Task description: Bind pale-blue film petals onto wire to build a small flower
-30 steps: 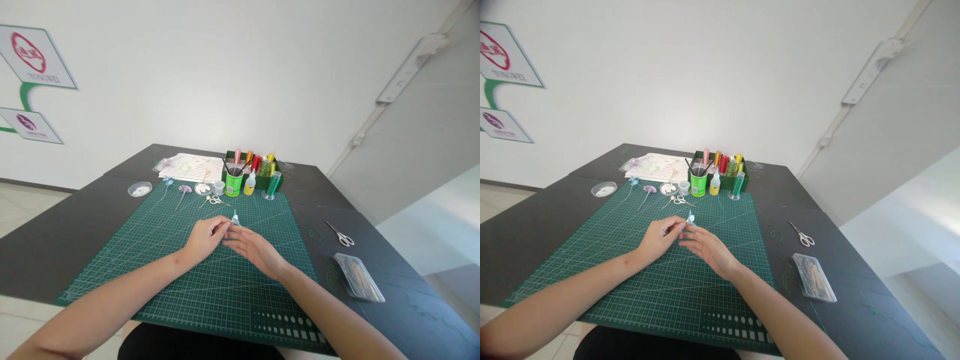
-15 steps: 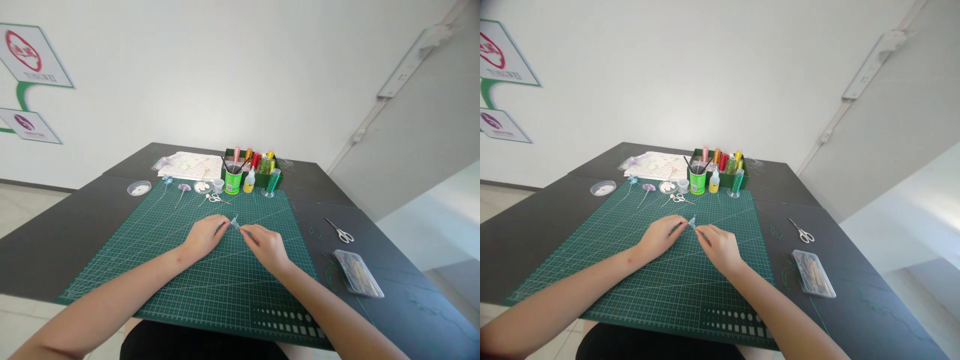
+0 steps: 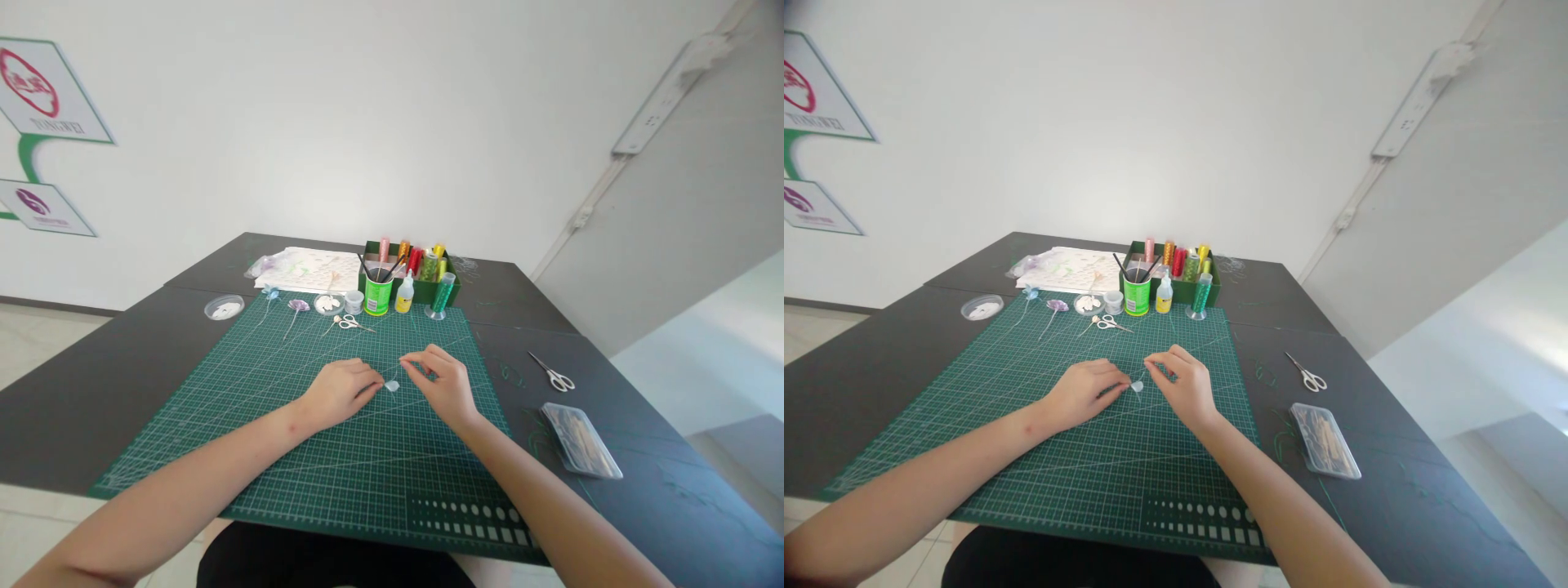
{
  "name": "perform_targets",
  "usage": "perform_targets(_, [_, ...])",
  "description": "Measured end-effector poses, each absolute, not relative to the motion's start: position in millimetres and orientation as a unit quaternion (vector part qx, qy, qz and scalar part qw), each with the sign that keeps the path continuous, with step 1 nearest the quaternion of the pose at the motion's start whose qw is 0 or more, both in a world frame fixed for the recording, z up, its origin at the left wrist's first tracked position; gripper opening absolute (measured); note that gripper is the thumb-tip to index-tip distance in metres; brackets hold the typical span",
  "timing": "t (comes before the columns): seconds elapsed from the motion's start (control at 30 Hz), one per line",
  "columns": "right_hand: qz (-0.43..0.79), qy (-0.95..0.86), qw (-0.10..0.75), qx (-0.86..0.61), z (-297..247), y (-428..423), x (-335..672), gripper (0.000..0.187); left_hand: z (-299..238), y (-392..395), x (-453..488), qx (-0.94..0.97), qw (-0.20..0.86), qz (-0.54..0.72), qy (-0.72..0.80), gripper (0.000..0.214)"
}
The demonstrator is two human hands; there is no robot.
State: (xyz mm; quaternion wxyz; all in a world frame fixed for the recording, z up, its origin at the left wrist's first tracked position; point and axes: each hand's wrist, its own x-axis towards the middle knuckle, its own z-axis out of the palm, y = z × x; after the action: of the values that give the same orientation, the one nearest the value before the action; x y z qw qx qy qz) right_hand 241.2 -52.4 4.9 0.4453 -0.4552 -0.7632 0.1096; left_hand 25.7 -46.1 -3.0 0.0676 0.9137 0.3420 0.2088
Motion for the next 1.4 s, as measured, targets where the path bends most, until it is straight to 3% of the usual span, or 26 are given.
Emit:
perform_targets(0.47, [0.326, -0.675, 0.458, -0.479, -13, -32, 245, 0.027, 5, -53, 28, 0.919, 0.092, 0.227, 0.31, 0.03])
perform_targets(1.4, [0.404, -0.679, 0.401, -0.465, -24, -37, 236, 0.019, 2, -45, 23, 0.794, 0.168, 0.359, 0.46, 0.021])
